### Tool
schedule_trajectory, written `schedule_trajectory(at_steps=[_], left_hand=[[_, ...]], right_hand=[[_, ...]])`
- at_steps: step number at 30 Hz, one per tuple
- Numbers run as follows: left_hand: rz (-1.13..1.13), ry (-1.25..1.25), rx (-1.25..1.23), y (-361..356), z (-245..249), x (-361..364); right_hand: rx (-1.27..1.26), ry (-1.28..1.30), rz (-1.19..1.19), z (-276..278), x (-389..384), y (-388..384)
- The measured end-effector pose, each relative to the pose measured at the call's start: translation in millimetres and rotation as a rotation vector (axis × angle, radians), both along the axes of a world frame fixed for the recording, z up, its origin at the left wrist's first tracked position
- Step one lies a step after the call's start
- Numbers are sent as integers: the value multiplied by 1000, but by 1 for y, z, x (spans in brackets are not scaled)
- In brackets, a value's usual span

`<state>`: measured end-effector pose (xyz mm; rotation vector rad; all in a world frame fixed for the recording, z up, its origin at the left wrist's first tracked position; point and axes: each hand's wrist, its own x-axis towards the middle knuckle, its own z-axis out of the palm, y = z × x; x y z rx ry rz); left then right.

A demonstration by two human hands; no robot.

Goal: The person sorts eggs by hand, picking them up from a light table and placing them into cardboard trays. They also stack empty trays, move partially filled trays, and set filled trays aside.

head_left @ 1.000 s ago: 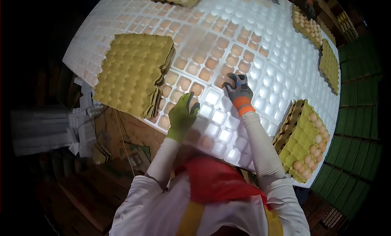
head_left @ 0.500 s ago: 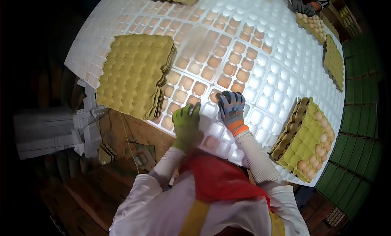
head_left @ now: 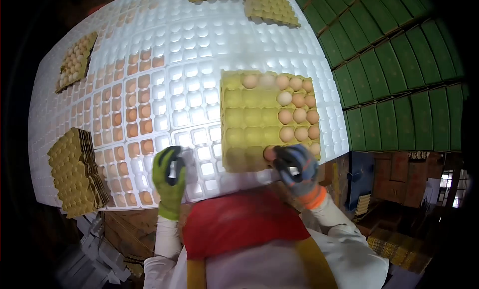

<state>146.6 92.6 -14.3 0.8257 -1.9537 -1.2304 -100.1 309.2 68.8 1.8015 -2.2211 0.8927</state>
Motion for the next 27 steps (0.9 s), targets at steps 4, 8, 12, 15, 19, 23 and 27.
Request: schedule_trajectory(at_steps=[4,8,12,15,19,23,27], left_hand=[[-458,-170,-408,65,60,-133],[-640,-584,-600,89,60,-168],[-462,-99,312,89,72,-152],[-478,-148,215,99,73,-161],[-536,-589,-387,142,75,-195],[-448,-511,-397,144,63,-195],[-355,-164,357,133,35,-165]], right_hand=[[598,247,-145,4,-77,71],[490,-169,-22,-8,-106,77],[-59,-1196,-106,-14,-136,124],[230,-729,-86,-19,-149,139],[398,-462,-93,-42,-135,129],[68,-1202,-48,-35,-149,145],[-112,-1608,-172,-15,-158,135]])
